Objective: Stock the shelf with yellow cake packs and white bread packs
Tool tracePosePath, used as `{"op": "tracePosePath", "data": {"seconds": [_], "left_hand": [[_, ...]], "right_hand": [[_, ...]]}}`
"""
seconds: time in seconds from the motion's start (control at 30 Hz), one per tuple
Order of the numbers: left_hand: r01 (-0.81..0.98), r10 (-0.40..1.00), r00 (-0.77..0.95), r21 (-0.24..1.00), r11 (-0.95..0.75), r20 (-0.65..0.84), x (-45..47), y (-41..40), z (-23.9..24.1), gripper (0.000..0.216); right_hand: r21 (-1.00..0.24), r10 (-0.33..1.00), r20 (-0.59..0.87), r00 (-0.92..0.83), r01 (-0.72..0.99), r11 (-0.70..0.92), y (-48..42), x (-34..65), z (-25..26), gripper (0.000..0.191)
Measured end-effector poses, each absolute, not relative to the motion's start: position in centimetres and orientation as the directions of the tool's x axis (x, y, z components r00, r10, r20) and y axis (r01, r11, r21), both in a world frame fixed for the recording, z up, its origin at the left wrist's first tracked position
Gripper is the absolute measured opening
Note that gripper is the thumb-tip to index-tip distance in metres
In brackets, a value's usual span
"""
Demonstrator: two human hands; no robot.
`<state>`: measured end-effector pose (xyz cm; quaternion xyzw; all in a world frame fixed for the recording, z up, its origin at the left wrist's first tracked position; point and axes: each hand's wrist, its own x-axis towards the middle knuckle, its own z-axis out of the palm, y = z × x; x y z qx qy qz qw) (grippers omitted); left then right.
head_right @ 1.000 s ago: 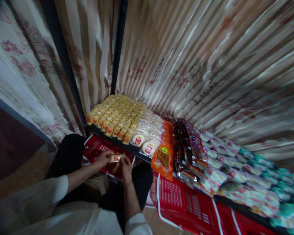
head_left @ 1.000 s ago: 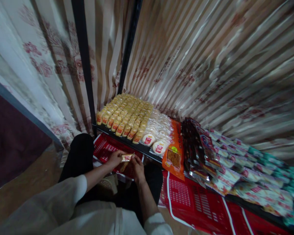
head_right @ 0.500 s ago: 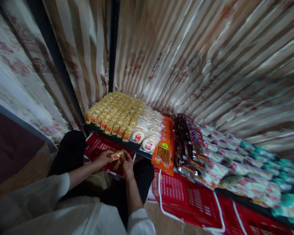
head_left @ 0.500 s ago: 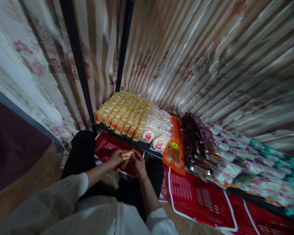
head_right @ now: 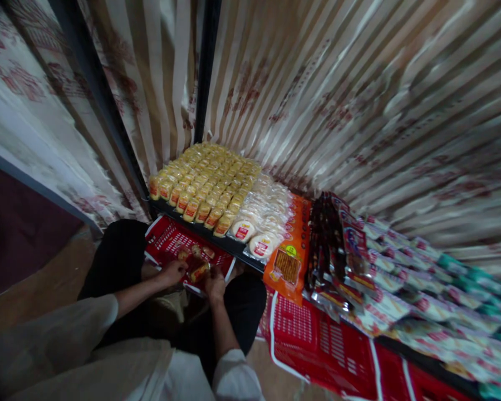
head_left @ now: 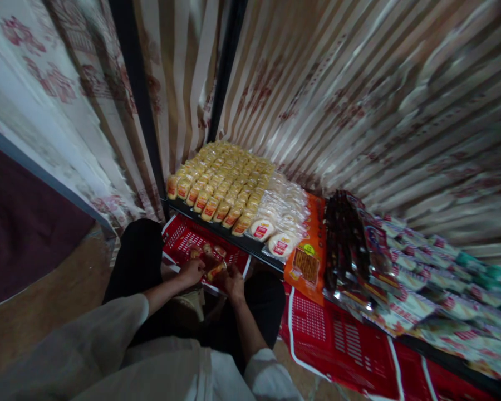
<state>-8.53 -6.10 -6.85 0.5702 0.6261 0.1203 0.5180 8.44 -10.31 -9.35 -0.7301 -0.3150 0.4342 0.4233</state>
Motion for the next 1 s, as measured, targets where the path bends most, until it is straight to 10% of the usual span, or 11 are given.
{"op": "tracePosePath", "data": {"seconds": [0.37, 0.63, 0.83, 1.0], "left_hand": [[0.642, 0.892, 0.258, 0.756, 0.128, -0.37, -7.5, -8.7, -4.7, 0.029], [0.646, 0.94, 0.34, 0.732, -0.216, -0.024, -5.1, -9.8, -1.1, 0.036], [0.657, 0.849, 0.413, 0.538, -0.529, 0.33, -2.0, -8.0, 1.8, 0.044], [0.644, 0.678, 0.543, 0.273, -0.715, 0.495, 0.1, -5.6, 1.2, 0.059]], "right_hand": [[-0.842, 0.885, -0.296, 0.36, 0.339, -0.42, -10.3, 7.1, -7.6, 0.024], [-0.883, 0.969, 0.086, 0.233, 0.467, -0.034, -11.6, 8.7, -1.7, 0.026], [-0.524, 0.811, 0.57, 0.135, 0.819, 0.232, -8.9, 14.1, 3.7, 0.034], [-0.171, 0.799, 0.601, -0.024, 0.973, 0.157, -4.2, 17.1, 6.3, 0.041]]}}
